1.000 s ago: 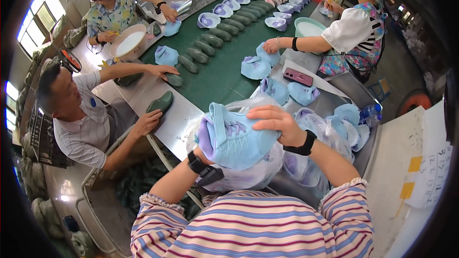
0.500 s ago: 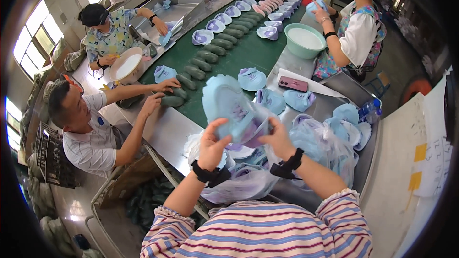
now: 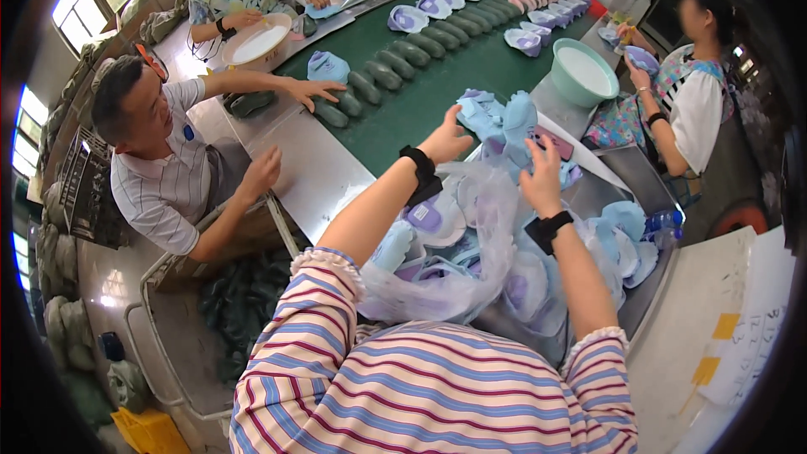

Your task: The person is sorting and putting blue shoe components into a plastic bag.

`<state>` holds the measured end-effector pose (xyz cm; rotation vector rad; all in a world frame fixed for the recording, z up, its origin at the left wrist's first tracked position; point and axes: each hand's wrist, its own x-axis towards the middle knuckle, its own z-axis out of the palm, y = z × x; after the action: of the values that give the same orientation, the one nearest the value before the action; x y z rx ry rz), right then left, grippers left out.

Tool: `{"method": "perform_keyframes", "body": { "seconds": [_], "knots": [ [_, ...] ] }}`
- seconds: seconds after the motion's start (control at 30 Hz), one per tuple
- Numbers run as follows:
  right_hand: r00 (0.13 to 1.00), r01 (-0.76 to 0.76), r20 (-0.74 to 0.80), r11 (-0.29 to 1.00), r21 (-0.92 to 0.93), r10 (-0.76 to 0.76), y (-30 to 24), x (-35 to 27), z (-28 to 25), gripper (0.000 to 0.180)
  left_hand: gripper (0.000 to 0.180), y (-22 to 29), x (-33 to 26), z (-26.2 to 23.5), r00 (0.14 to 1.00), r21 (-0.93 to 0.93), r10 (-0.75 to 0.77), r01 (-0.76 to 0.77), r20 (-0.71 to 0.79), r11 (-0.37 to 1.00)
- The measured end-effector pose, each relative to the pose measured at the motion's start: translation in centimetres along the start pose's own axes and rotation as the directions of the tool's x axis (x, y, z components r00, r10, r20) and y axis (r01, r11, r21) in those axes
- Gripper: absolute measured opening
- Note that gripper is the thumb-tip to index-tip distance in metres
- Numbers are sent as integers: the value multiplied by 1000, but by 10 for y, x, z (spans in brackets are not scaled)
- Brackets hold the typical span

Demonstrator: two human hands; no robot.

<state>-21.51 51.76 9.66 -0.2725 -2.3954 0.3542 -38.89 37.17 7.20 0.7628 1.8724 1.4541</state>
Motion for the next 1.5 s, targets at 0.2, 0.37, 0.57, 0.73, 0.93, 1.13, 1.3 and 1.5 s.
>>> {"method": "perform_keyframes", "body": {
  "seconds": [0.2,0.37,0.57,0.73,0.93,1.13,1.3,1.5],
  "knots": [
    [809,-308,588,870,384,27,-32,-36,-23,32,44,-52,-103,-63,892,273,-34,-101,450,957],
    [339,-43,911,963,266,-236,-94,-49,7,50,64,-75,-202,-65,930,551,-217,18,297,834],
    [402,-102,903,973,205,-148,-133,-90,113,77,83,-88,-275,-18,999,725,-46,23,11,688],
    [251,-698,959,663,271,-128,-122,-83,125,54,80,-101,-285,-16,966,664,59,129,-252,737],
    [590,-527,754,569,631,-289,-62,-25,9,40,66,-108,-286,-55,944,589,-329,284,-32,757],
    [585,-450,671,506,736,-455,-65,9,-68,40,78,-29,-207,-22,978,-819,98,99,186,565],
    [966,36,233,946,321,-116,-62,-15,-60,61,41,-1,-173,24,985,-831,-123,172,125,529],
    [658,-753,735,123,647,160,-72,-70,-23,83,40,8,-161,41,993,-860,-93,-12,-69,510]
  ]
}}
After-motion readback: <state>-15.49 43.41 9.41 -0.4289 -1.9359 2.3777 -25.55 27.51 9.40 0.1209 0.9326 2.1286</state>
